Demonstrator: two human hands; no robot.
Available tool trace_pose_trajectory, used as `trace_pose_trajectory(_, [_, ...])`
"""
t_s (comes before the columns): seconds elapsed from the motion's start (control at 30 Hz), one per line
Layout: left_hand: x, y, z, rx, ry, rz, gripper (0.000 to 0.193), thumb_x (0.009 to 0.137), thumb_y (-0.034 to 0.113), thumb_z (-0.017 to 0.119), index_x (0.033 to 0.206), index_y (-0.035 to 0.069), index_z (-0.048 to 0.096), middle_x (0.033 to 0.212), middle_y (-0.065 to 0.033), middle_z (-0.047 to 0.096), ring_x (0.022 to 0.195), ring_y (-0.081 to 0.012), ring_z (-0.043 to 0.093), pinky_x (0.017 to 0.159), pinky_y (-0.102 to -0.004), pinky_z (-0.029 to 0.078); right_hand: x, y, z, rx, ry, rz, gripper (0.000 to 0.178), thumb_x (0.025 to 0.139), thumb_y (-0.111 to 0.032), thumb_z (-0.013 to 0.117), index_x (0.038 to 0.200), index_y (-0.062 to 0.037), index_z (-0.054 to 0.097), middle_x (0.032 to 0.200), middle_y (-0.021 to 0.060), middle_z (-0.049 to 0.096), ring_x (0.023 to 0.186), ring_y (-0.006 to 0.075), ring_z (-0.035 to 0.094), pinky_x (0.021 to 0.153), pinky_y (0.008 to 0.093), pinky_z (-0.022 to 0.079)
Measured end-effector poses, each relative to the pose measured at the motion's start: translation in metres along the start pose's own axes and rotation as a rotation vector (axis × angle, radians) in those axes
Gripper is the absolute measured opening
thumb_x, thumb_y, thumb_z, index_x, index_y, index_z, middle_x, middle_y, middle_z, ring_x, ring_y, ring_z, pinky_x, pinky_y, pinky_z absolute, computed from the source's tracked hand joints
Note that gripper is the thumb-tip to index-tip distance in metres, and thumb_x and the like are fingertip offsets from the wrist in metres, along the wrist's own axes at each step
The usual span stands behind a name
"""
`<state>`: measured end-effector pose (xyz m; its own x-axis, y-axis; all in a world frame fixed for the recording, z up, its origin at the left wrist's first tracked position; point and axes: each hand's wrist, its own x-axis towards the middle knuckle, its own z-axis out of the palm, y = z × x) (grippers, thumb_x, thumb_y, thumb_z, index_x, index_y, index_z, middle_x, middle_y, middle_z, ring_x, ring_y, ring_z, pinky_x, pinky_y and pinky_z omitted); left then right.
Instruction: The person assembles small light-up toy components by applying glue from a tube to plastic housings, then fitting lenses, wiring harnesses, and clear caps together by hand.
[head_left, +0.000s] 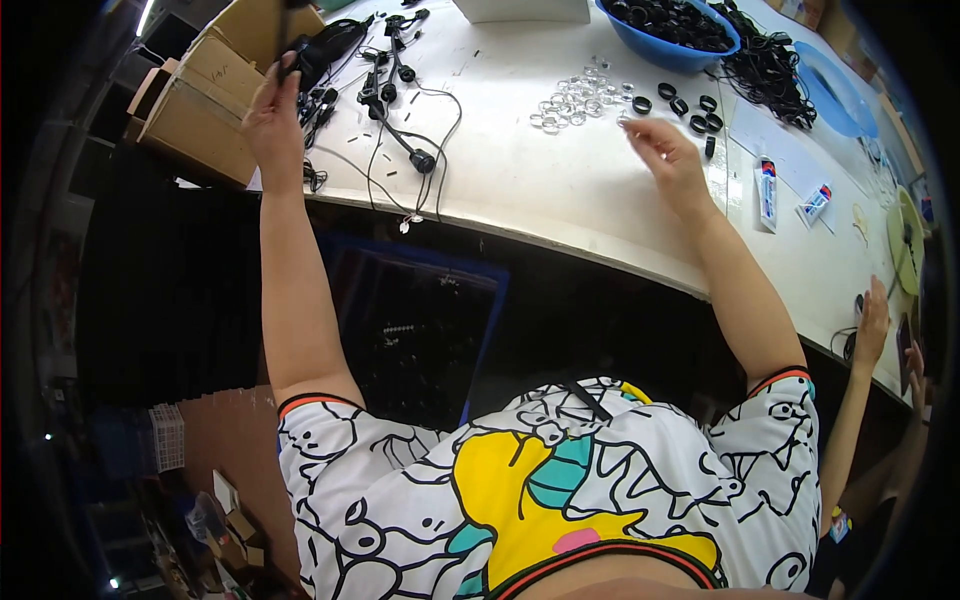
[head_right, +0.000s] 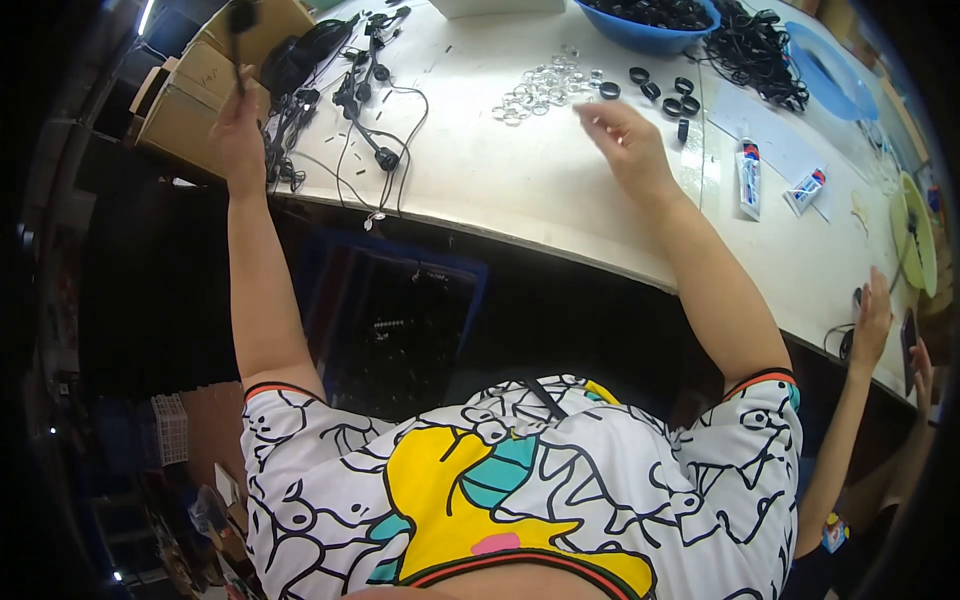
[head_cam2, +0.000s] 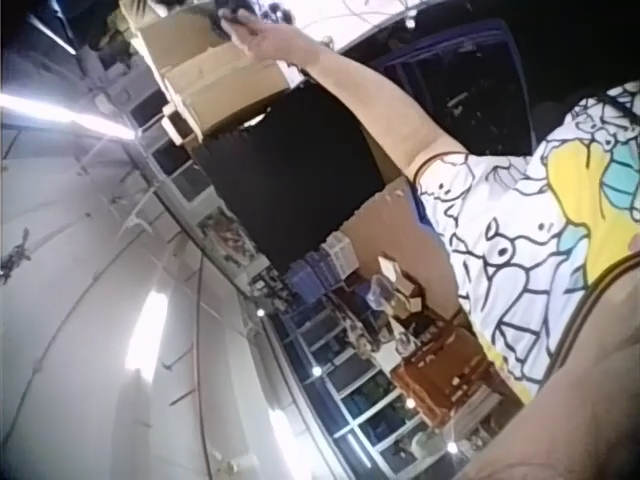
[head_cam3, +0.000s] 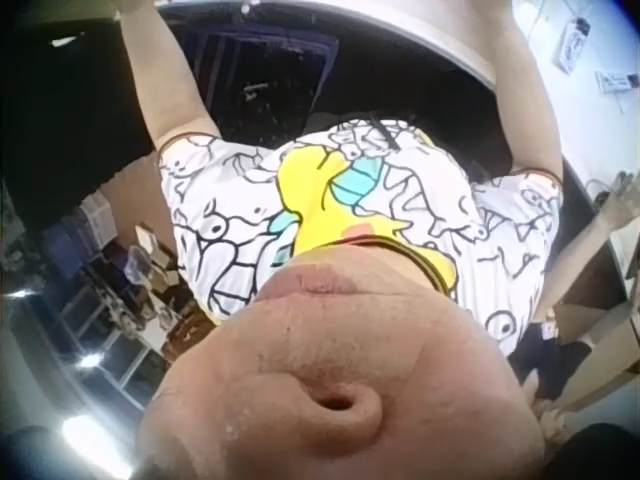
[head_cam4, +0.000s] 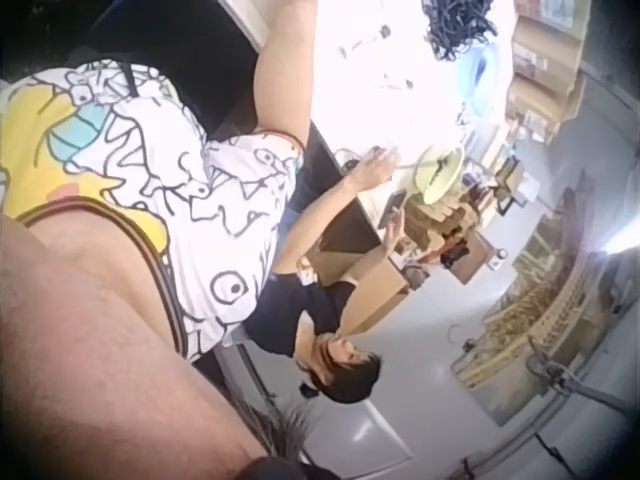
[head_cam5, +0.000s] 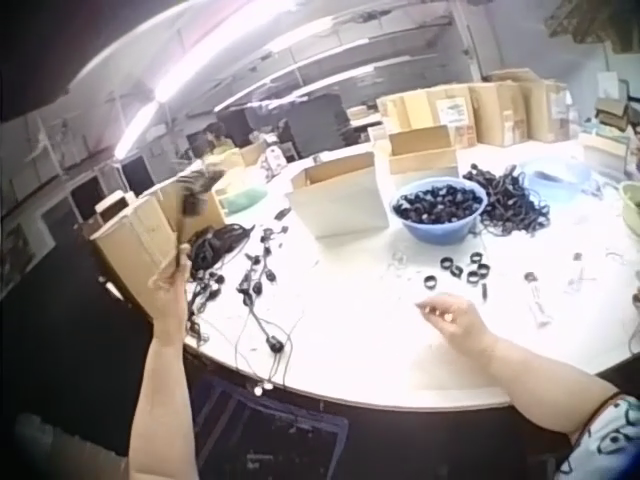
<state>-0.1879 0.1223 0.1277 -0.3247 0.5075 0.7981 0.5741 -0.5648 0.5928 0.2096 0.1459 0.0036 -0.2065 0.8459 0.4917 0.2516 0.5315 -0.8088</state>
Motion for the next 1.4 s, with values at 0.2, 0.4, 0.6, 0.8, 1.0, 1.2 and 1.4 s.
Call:
trace_pose_trajectory(0.2, [-0.062, 0.041, 0.014, 0.52, -0.556, 0.29, 0.027, 0.075, 0.003, 0.059, 0.1, 0.013, 0.063, 0.071, -0.0043, 0.054, 0.069, -0.0192, 0.048, 0.063, -0.0292, 0.041, -0.004, -0.069, -0.012, -0.094, 0.217, -0.509, 0.03, 0.08, -0.008, 0.058, 0.109, -0.0072, 0.055, 0.099, 0.0067, 0.058, 0.094, 0.0174, 0.054, 0.079, 0.026, 0.042])
trace_pose_trajectory(0.4, [-0.108, 0.059, 0.044, 0.478, -0.789, 0.369, 0.025, 0.071, 0.007, 0.061, 0.094, 0.015, 0.065, 0.07, -0.0022, 0.053, 0.071, -0.0196, 0.05, 0.065, -0.0311, 0.041, -0.029, -0.102, 0.013, -0.479, -0.15, -0.471, 0.049, 0.074, -0.034, 0.064, 0.111, -0.0053, 0.051, 0.102, 0.0135, 0.056, 0.093, 0.0289, 0.053, 0.08, 0.0336, 0.043])
trace_pose_trajectory(0.6, [-0.142, 0.072, 0.055, 0.326, -0.361, 0.68, 0.019, 0.066, 0.012, 0.07, 0.084, 0.012, 0.063, 0.087, -0.0046, 0.049, 0.079, -0.0193, 0.049, 0.078, -0.0304, 0.039, -0.056, -0.07, 0.033, -0.23, -0.438, -0.015, 0.032, 0.077, -0.028, 0.061, 0.093, -0.0014, 0.054, 0.079, 0.0126, 0.057, 0.07, 0.0263, 0.055, 0.064, 0.0323, 0.044])
trace_pose_trajectory(0.8, [-0.204, 0.063, 0.06, -0.96, -0.1, -0.891, 0.043, 0.088, 0.044, 0.04, 0.108, 0.006, 0.042, 0.1, -0.0106, 0.051, 0.088, -0.0181, 0.051, 0.084, -0.0307, 0.04, -0.089, -0.062, 0.036, 0.207, -0.435, 0.374, 0.013, 0.08, -0.012, 0.057, 0.085, -0.0013, 0.051, 0.073, 0.0014, 0.052, 0.067, 0.0071, 0.046, 0.061, 0.0192, 0.038])
trace_pose_trajectory(1.0, [-0.198, 0.068, 0.073, -1.33, 0.013, -0.806, 0.042, 0.085, 0.04, 0.048, 0.115, 0.012, 0.039, 0.078, -0.0025, 0.049, 0.057, -0.0109, 0.044, 0.06, -0.028, 0.039, -0.133, -0.037, 0.046, 0.108, -0.484, 0.159, 0.033, 0.071, -0.006, 0.066, 0.098, -0.0017, 0.048, 0.079, 0.0065, 0.051, 0.068, 0.0108, 0.049, 0.063, 0.0222, 0.041])
trace_pose_trajectory(1.2, [-0.186, 0.068, 0.059, -1.274, -0.036, -0.653, 0.041, 0.085, 0.036, 0.049, 0.119, 0.015, 0.039, 0.078, -0.0016, 0.047, 0.054, -0.0092, 0.036, 0.055, -0.0235, 0.031, -0.172, 0.038, 0.049, -0.203, -0.642, 0.113, 0.027, 0.081, -0.018, 0.056, 0.104, -0.0043, 0.054, 0.09, 0.0122, 0.059, 0.079, 0.0294, 0.057, 0.068, 0.0323, 0.046])
trace_pose_trajectory(1.4, [-0.186, 0.071, 0.043, -1.145, -0.046, -0.646, 0.051, 0.078, 0.04, 0.056, 0.119, 0.014, 0.041, 0.076, -0.0017, 0.047, 0.055, -0.0086, 0.037, 0.054, -0.0227, 0.031, -0.193, 0.069, 0.059, -0.38, -0.7, 0.015, 0.023, 0.083, -0.02, 0.051, 0.099, -0.0068, 0.06, 0.092, 0.013, 0.06, 0.085, 0.0302, 0.057, 0.077, 0.0359, 0.044])
